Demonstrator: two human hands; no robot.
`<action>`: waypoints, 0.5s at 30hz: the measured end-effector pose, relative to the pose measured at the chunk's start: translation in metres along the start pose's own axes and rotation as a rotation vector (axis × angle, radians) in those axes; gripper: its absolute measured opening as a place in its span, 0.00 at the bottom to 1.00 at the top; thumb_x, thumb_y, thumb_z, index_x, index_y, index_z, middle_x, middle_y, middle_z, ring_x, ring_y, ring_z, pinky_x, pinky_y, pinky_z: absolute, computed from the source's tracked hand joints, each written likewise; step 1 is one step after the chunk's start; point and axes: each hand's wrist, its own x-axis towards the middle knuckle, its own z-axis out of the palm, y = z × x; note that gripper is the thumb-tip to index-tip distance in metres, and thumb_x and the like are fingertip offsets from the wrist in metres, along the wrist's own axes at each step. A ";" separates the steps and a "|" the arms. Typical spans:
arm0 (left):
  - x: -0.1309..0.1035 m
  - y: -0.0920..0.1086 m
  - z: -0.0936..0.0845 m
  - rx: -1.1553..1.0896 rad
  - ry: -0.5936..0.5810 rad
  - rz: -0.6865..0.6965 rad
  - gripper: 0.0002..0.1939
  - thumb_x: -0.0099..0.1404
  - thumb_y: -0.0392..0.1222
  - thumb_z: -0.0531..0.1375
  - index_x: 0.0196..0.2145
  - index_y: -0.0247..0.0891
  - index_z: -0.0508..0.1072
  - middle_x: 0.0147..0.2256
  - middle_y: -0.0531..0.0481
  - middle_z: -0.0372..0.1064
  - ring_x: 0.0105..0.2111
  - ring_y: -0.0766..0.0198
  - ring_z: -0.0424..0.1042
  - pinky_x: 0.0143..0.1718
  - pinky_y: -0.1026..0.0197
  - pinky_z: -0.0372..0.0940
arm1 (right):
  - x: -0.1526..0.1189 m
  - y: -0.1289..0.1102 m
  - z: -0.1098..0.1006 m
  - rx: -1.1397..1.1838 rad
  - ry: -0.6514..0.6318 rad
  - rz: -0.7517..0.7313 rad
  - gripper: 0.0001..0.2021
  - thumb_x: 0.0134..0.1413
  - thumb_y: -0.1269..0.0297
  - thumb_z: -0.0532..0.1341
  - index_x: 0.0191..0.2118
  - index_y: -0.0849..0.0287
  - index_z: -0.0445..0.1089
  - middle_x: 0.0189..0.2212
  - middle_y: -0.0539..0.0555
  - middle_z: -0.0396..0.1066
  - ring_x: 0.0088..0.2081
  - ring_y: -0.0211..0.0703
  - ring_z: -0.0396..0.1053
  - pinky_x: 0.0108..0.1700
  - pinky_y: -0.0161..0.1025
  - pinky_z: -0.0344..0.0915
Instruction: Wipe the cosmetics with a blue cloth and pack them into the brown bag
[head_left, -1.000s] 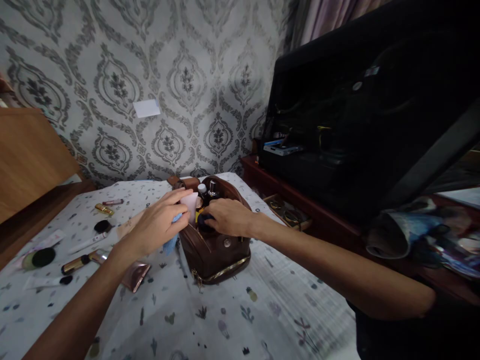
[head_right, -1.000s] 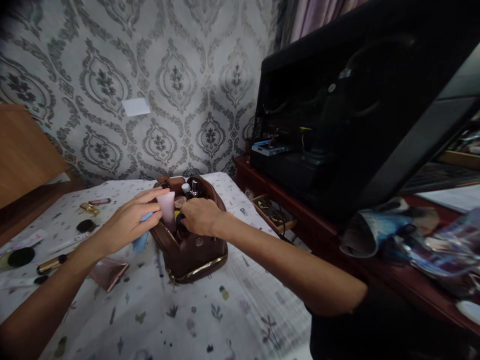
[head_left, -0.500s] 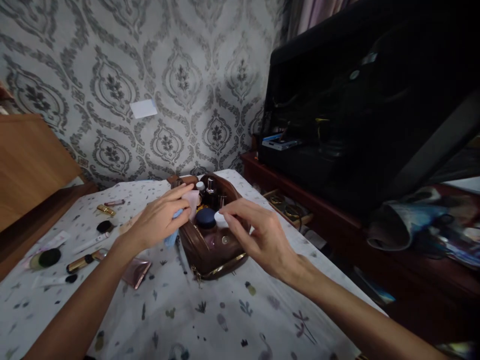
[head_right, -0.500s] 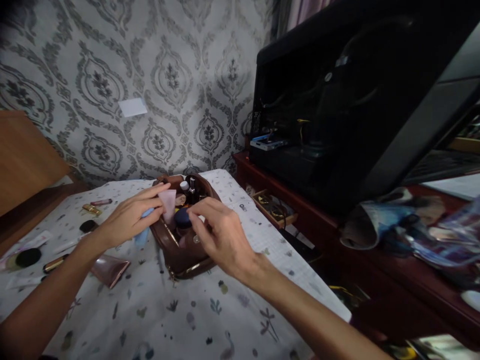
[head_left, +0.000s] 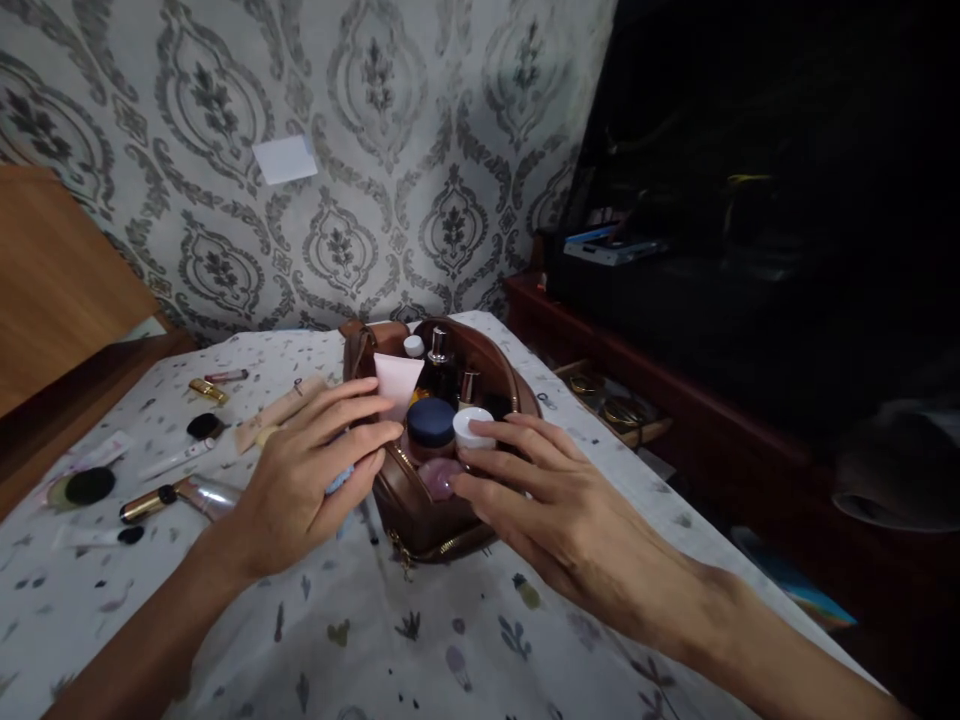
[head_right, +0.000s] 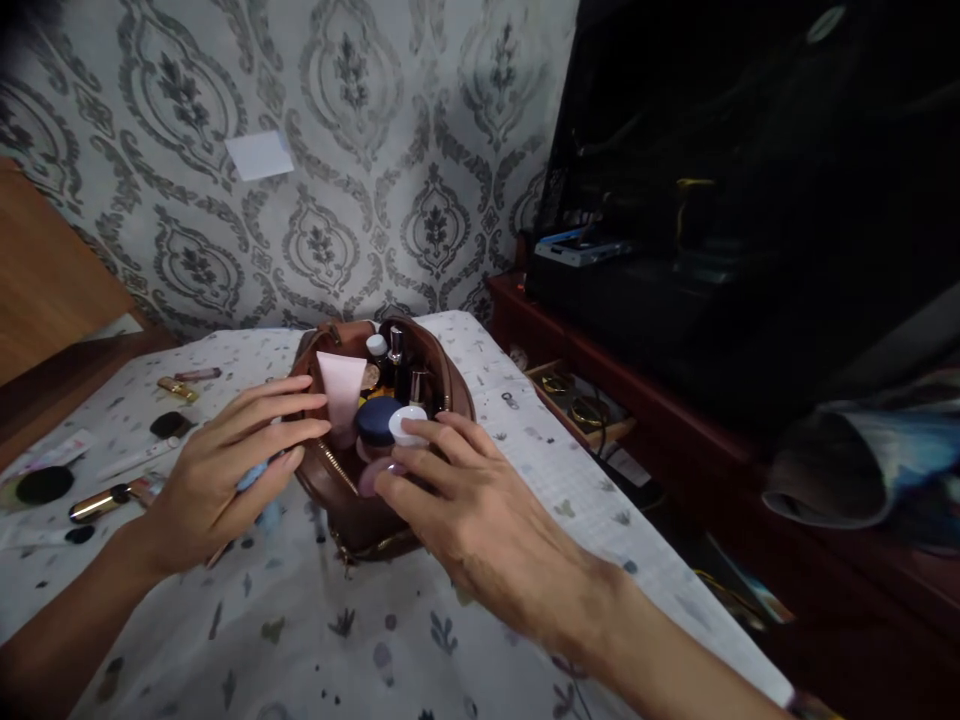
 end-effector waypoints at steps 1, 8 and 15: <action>0.000 0.000 0.001 -0.003 0.003 -0.006 0.16 0.69 0.35 0.52 0.50 0.44 0.74 0.53 0.47 0.72 0.61 0.51 0.63 0.60 0.43 0.64 | -0.001 0.001 0.000 0.009 0.008 -0.003 0.19 0.62 0.74 0.55 0.54 0.49 0.71 0.48 0.55 0.76 0.59 0.53 0.66 0.60 0.59 0.64; 0.000 0.003 0.003 0.037 0.030 0.028 0.20 0.69 0.32 0.52 0.55 0.45 0.71 0.58 0.48 0.69 0.63 0.51 0.61 0.63 0.44 0.62 | 0.001 0.006 0.002 -0.001 0.033 -0.010 0.20 0.63 0.73 0.54 0.56 0.47 0.69 0.48 0.54 0.77 0.58 0.53 0.68 0.60 0.59 0.65; -0.029 0.004 0.002 0.090 0.084 -0.066 0.22 0.69 0.35 0.53 0.59 0.46 0.63 0.61 0.43 0.62 0.59 0.51 0.66 0.59 0.49 0.66 | -0.003 0.007 0.004 0.065 0.106 0.027 0.21 0.63 0.73 0.56 0.59 0.48 0.67 0.50 0.54 0.76 0.59 0.53 0.67 0.59 0.57 0.68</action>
